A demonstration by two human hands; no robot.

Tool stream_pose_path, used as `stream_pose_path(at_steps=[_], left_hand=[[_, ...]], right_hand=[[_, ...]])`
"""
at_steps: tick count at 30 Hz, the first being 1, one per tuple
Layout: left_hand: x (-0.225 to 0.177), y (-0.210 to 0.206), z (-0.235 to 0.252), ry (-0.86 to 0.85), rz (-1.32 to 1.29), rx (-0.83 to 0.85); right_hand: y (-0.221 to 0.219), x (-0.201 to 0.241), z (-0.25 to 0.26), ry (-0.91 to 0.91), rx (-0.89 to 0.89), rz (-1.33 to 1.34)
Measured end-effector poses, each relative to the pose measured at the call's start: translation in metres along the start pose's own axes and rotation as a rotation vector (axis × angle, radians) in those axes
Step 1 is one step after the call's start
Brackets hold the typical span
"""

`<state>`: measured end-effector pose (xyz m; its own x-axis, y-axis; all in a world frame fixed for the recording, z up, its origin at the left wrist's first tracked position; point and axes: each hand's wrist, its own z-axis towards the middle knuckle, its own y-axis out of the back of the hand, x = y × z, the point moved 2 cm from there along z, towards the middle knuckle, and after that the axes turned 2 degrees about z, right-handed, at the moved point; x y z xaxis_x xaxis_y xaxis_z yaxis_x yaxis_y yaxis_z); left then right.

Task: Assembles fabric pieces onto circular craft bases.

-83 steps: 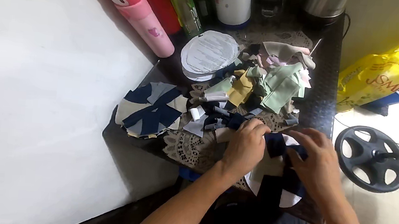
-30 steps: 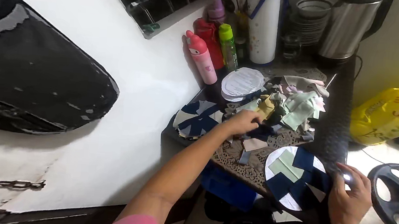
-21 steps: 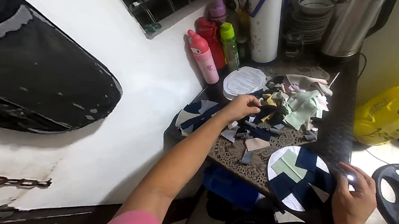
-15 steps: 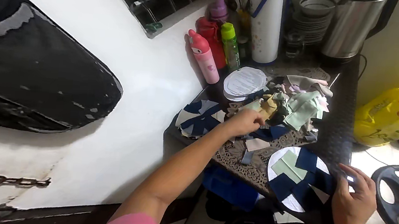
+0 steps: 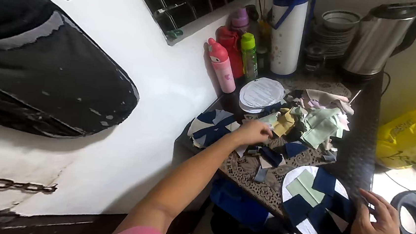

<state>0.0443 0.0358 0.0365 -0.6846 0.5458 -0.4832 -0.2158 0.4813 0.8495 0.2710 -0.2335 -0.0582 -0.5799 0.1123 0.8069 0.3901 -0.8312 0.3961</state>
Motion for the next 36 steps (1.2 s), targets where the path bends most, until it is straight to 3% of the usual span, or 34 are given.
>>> stream_pose_path(at_steps=[3, 5, 8, 12, 16, 20, 23, 26, 30, 33, 36], left_hand=[[0.018, 0.017, 0.033, 0.285, 0.024, -0.325], [0.026, 0.018, 0.054, 0.450, 0.028, -0.342], [0.033, 0.005, 0.077, 0.544, 0.022, -0.347], [0.036, -0.006, 0.088, 0.388, -0.001, -0.387], [0.049, 0.003, 0.080, 0.165, -0.380, -0.492], [0.026, 0.022, 0.043, 0.085, -0.668, -0.341], [0.014, 0.027, 0.027, 0.055, -0.377, -0.070], [0.010, 0.027, 0.048, 0.056, -0.062, -0.152], [-0.011, 0.005, 0.090, 0.007, -0.056, -0.307], [-0.043, -0.034, 0.088, -0.040, 0.055, -0.227], [-0.071, -0.068, 0.061, 0.038, 0.175, -0.088]], right_hand=[[0.000, 0.000, 0.000, -0.007, -0.001, -0.004], [0.000, -0.001, 0.000, -0.003, 0.000, 0.000], [0.000, -0.003, 0.000, -0.010, 0.006, -0.005], [-0.001, -0.004, -0.001, -0.029, 0.000, -0.019], [0.000, -0.002, -0.001, -0.026, -0.002, -0.010], [0.001, -0.001, -0.001, -0.018, -0.009, -0.016], [0.000, -0.002, -0.001, -0.009, -0.015, 0.003], [-0.001, -0.002, 0.000, -0.007, -0.012, 0.012], [-0.001, -0.004, 0.000, -0.017, -0.013, 0.027], [0.000, -0.003, 0.000, -0.026, -0.007, 0.035], [-0.001, -0.002, 0.001, -0.021, 0.006, 0.047]])
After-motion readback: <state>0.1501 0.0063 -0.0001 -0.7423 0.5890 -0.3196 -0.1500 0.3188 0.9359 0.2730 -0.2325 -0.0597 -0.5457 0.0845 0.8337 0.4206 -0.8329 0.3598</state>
